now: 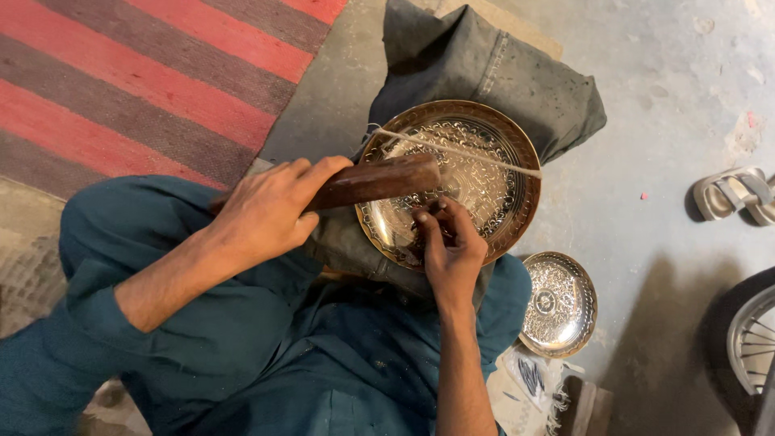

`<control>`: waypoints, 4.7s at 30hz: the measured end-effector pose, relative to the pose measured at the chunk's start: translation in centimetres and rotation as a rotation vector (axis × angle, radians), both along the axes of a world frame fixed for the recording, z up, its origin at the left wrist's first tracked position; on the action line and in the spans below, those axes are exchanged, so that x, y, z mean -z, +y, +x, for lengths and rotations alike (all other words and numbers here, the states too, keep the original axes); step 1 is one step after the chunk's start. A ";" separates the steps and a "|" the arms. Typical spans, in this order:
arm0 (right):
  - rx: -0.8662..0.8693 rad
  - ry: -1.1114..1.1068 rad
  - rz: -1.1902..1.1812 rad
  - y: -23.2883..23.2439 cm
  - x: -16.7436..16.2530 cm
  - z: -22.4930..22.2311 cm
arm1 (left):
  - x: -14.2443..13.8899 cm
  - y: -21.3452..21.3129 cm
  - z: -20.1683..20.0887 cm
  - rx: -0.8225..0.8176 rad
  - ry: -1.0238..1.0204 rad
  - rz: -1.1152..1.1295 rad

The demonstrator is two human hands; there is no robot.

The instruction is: The person sits cross-legged on the floor with a decorative brass plate resting on a cushion, and engraves ornamental patterns into it. They hold a chisel against the plate with one hand and strike it with a wooden mallet in the other, repositioning the chisel repeatedly across the plate surface.

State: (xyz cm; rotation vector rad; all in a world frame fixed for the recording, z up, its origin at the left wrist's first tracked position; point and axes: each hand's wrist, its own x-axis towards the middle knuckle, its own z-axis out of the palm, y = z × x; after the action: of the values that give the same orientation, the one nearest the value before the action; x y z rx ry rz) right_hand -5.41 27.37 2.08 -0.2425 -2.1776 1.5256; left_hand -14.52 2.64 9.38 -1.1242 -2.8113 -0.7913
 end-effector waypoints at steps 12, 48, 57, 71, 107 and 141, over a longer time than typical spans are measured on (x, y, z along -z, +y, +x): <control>-0.013 0.031 0.145 0.1 -0.4 0.1 | -1.2 1.0 -1.1 0.054 0.637 -0.258; -0.065 0.098 -0.050 0.1 0.3 -0.4 | -1.7 1.1 -0.3 0.052 0.079 0.130; 0.002 0.034 0.053 0.0 -0.3 -0.3 | -0.8 1.0 -0.5 0.034 0.424 -0.033; 0.024 -0.033 0.121 -0.1 -0.7 -0.3 | -0.7 0.9 -0.8 0.035 0.503 -0.101; -0.010 -0.047 0.130 -0.1 -1.1 -0.2 | -0.7 1.0 -1.4 0.047 0.446 -0.102; -0.038 -0.047 0.058 0.1 -0.6 0.7 | -1.4 0.8 -1.1 0.087 0.571 -0.300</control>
State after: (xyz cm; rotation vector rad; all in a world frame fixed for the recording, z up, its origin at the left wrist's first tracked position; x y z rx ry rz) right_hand -4.74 27.44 2.64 -0.2207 -2.2716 1.4881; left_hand -15.59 3.47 10.73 -1.2642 -2.4434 -0.0191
